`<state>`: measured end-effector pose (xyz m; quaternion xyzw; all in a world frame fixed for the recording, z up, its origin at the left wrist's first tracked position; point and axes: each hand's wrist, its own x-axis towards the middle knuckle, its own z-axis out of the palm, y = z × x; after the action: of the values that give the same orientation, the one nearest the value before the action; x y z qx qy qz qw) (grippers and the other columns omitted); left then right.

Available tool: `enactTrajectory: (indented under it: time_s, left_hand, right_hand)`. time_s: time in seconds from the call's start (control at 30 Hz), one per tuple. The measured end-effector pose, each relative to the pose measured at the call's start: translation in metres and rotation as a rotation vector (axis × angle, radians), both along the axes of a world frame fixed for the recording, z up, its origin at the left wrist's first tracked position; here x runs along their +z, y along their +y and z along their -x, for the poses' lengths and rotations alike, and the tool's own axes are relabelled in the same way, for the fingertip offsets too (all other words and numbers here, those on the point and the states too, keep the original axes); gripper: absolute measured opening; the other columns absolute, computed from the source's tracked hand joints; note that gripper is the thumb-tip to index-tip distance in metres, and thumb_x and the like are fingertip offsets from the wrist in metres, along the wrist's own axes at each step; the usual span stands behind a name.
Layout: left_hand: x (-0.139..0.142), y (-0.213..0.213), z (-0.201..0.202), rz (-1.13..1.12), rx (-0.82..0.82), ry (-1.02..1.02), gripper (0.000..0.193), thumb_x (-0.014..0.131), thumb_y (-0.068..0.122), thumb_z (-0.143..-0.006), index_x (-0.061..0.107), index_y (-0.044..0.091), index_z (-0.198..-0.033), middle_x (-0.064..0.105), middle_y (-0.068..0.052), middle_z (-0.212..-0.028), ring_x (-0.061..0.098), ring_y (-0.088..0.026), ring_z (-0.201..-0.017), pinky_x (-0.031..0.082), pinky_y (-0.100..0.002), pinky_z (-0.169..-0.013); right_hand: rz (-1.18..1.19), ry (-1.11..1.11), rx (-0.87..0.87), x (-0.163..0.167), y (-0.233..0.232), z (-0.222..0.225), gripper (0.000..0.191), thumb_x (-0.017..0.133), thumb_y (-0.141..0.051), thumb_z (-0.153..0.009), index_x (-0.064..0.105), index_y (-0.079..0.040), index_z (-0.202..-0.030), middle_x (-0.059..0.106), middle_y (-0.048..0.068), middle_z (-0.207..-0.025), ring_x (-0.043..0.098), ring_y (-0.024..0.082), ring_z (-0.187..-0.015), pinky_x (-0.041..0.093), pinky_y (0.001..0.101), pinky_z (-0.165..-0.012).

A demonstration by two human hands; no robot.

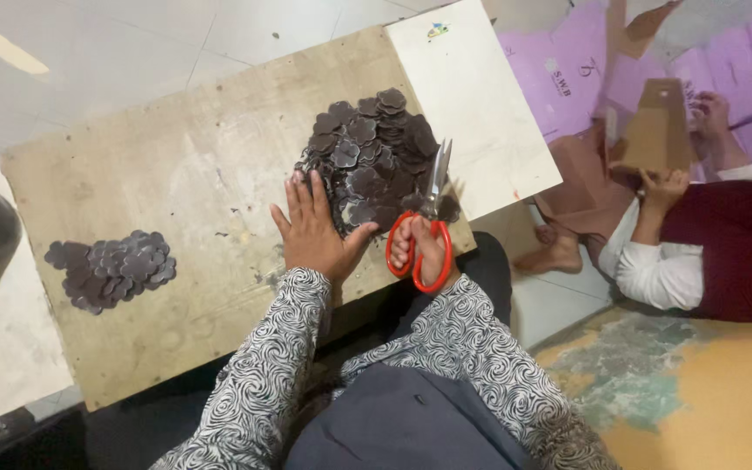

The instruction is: The person sits at a workbench and uses red-handled scissors to trim the edges of dark flower-shaped fabric pieces one at a time, placing trimmed pieces in a pile on the left and scraps in the center. They occasionally sweep scraps aside and continue trimming more pieces.

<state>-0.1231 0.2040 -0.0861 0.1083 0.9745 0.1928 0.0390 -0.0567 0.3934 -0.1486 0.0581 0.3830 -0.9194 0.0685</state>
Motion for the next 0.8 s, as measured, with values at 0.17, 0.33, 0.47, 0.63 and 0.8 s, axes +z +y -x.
enactTrajectory:
  time_s: [0.17,0.33,0.47,0.63,0.8]
  left_hand:
    - [0.000,0.019,0.019,-0.148,0.002,0.162,0.083,0.067,0.060,-0.088,0.044,0.014,-0.153,0.019,-0.025,-0.165,0.005,-0.045,-0.153,0.001,-0.066,-0.118]
    - [-0.002,0.017,0.026,-0.207,-0.035,0.250,0.048,0.072,0.046,-0.091,0.070,0.015,-0.127,0.035,-0.019,-0.160,0.013,-0.043,-0.153,0.002,-0.069,-0.120]
    - [-0.004,0.004,0.022,-0.323,-0.034,0.307,0.030,0.072,0.034,-0.094,0.075,0.014,-0.116,0.047,-0.015,-0.152,0.022,-0.039,-0.152,0.004,-0.069,-0.121]
    - [-0.016,-0.017,0.018,-0.510,0.127,0.362,0.011,0.070,0.021,-0.095,0.073,0.011,-0.098,0.058,-0.013,-0.142,0.029,-0.041,-0.151,0.011,-0.065,-0.123]
    - [-0.024,-0.042,0.024,-0.642,0.181,0.491,0.011,0.070,0.018,-0.094,0.069,0.008,-0.097,0.061,-0.014,-0.137,0.034,-0.041,-0.146,0.021,-0.061,-0.122]
  right_hand:
    - [0.055,-0.057,-0.026,0.004,0.004,-0.001,0.043,0.051,-0.050,-0.105,0.048,-0.010,-0.091,0.046,0.003,-0.077,0.048,0.015,-0.066,0.044,0.0311,-0.063]
    - [0.058,-0.091,-0.020,0.001,-0.002,-0.001,0.043,0.051,-0.051,-0.105,0.049,-0.010,-0.091,0.047,0.002,-0.078,0.048,0.015,-0.066,0.045,0.0313,-0.064]
    - [0.058,-0.081,-0.007,-0.004,-0.006,0.001,0.043,0.051,-0.050,-0.107,0.049,-0.010,-0.092,0.047,0.002,-0.079,0.048,0.014,-0.067,0.046,0.0314,-0.064]
    - [0.035,-0.068,-0.012,-0.007,-0.012,-0.001,0.040,0.053,-0.048,-0.106,0.050,-0.010,-0.093,0.048,0.003,-0.079,0.051,0.016,-0.068,0.047,0.0330,-0.066]
    - [-0.010,-0.053,-0.034,0.000,-0.028,0.000,0.038,0.054,-0.045,-0.107,0.051,-0.010,-0.092,0.049,0.003,-0.079,0.051,0.016,-0.068,0.047,0.0351,-0.065]
